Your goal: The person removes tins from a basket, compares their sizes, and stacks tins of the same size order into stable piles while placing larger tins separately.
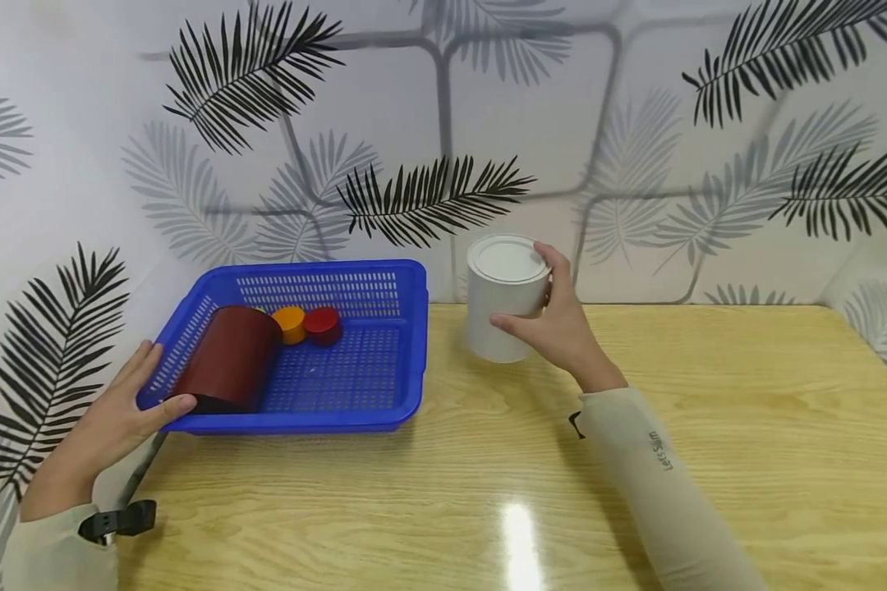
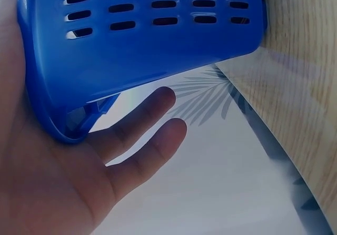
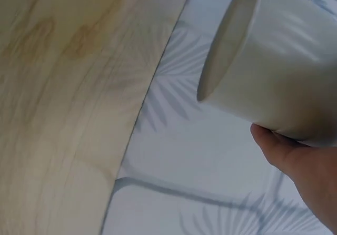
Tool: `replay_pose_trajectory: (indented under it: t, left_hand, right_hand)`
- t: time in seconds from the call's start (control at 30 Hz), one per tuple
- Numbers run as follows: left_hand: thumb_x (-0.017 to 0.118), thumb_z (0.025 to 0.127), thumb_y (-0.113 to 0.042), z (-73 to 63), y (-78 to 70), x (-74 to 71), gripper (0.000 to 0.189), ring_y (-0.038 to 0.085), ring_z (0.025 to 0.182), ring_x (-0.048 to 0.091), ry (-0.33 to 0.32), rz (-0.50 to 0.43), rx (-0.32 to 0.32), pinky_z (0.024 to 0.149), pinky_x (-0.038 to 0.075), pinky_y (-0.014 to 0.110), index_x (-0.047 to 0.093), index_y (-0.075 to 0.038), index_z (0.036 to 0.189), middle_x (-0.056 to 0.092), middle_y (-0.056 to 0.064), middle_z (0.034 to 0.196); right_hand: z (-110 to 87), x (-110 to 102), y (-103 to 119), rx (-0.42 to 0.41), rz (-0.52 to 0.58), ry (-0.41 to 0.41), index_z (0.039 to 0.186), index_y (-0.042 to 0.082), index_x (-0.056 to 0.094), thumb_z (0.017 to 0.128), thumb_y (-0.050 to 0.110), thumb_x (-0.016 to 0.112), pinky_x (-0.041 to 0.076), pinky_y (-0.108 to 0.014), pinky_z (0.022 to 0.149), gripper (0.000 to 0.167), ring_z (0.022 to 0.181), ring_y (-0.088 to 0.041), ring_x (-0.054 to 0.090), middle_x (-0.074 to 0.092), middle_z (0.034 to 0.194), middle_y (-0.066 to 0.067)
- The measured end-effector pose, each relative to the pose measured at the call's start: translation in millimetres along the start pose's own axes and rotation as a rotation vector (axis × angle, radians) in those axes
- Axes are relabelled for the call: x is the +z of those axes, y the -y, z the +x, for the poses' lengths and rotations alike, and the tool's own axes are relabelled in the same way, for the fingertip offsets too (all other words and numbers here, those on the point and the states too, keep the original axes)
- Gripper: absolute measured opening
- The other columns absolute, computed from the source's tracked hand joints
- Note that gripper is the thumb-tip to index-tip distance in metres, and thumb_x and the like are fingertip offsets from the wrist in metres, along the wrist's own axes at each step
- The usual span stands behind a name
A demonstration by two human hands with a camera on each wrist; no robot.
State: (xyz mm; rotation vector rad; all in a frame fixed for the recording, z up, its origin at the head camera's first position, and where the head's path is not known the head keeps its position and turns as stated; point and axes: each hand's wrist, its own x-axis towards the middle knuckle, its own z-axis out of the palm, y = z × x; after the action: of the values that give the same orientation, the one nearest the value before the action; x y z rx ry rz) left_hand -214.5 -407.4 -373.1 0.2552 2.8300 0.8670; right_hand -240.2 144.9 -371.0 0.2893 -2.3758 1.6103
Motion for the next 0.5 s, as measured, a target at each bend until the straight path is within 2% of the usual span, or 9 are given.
replay_pose_trajectory:
  t: [0.13, 0.37, 0.5]
  left_hand:
    - [0.057, 0.099, -0.054, 0.7, 0.6, 0.2, 0.103, 0.055, 0.145, -0.012, -0.001, -0.013, 0.001, 0.101, 0.008, 0.083, -0.011, -0.006, 0.159, -0.021, 0.022, 0.164]
    - [0.057, 0.098, -0.055, 2.2, 0.6, -0.9, 0.104, 0.056, 0.145, -0.01, 0.0, -0.006, -0.01, 0.101, 0.009, 0.082, -0.011, -0.006, 0.159, -0.021, 0.021, 0.164]
    - [0.057, 0.098, -0.055, 2.1, 0.5, -2.9, 0.103, 0.057, 0.145, -0.01, -0.002, -0.009, -0.011, 0.101, 0.009, 0.082, -0.011, -0.006, 0.159, -0.02, 0.021, 0.164]
  right_hand:
    - [2.9, -16, -10, 0.053, 0.002, 0.009, 0.156, 0.021, 0.018, 0.077, 0.018, 0.09, 0.044, -0.059, 0.098, 0.107, 0.123, -0.041, 0.05, 0.035, 0.147, -0.016]
    - [3.3, -37, -23, 0.115, -0.076, 0.031, 0.157, 0.015, 0.015, 0.077, 0.022, 0.091, 0.035, -0.059, 0.107, 0.111, 0.132, -0.042, 0.042, 0.035, 0.149, -0.023]
    - [1.2, -48, -26, 0.12, -0.09, 0.026, 0.158, 0.014, 0.014, 0.077, 0.02, 0.091, 0.036, -0.058, 0.105, 0.111, 0.13, -0.042, 0.043, 0.036, 0.149, -0.023]
